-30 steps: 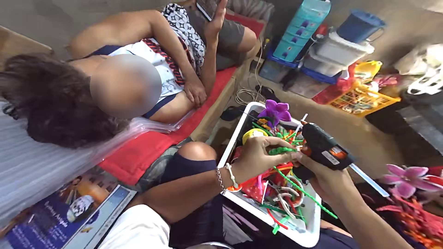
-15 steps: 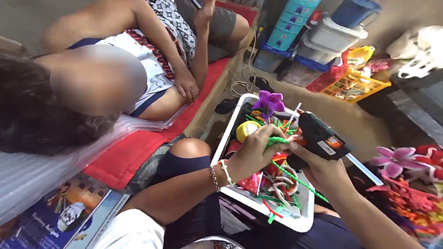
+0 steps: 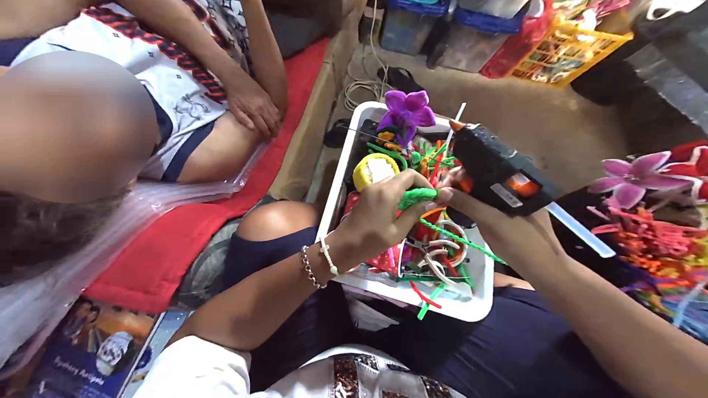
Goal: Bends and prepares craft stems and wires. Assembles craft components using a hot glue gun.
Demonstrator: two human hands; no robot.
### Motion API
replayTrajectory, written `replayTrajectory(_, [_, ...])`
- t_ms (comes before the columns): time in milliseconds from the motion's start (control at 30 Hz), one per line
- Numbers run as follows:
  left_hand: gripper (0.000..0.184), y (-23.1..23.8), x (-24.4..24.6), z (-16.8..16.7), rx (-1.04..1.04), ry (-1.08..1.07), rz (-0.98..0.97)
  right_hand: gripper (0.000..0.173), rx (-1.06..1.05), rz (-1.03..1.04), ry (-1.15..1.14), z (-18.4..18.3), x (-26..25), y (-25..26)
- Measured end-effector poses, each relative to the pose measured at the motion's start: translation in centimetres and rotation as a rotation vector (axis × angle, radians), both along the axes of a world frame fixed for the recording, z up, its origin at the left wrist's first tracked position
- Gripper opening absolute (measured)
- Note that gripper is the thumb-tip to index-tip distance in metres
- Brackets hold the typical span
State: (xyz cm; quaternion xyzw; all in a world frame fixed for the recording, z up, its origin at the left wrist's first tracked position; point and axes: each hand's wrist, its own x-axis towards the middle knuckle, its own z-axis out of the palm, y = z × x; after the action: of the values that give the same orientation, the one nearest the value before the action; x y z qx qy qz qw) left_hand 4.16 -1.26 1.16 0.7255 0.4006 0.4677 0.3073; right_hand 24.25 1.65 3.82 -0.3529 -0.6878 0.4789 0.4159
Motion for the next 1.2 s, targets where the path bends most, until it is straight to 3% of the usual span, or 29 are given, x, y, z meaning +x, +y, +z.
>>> replayTrajectory(300, [0.019,-0.4,-0.5,0.8,-0.079,-0.197,0.024,0.007,-0.101,0.083,0.075,0.7,0.3,0.1])
replayTrajectory(600, [0.021,-0.6,-1.2,1.8,-0.031,-0.137,0.070,0.006,-0.051,0.141,0.129,0.8,0.9,0.2])
replayTrajectory(733, [0.023,0.1,-2.3,1.7,0.180,-0.009,0.182,0.016,0.000,0.166,0.145,0.9,1.3,0.6])
replayTrajectory(900, [0.022,0.6,-3.6,1.9,0.401,0.133,0.331,0.035,0.087,0.083,-0.051,1.5,2.2,0.3])
replayTrajectory(1033, [0.017,0.6,-4.0,2.0,0.498,0.122,0.310,0.028,0.401,0.052,-0.251,2.0,2.2,0.4])
replayTrajectory(1200, [0.013,0.6,-4.5,1.7,0.652,0.121,0.247,0.021,0.494,0.042,-0.283,1.8,2.1,0.5])
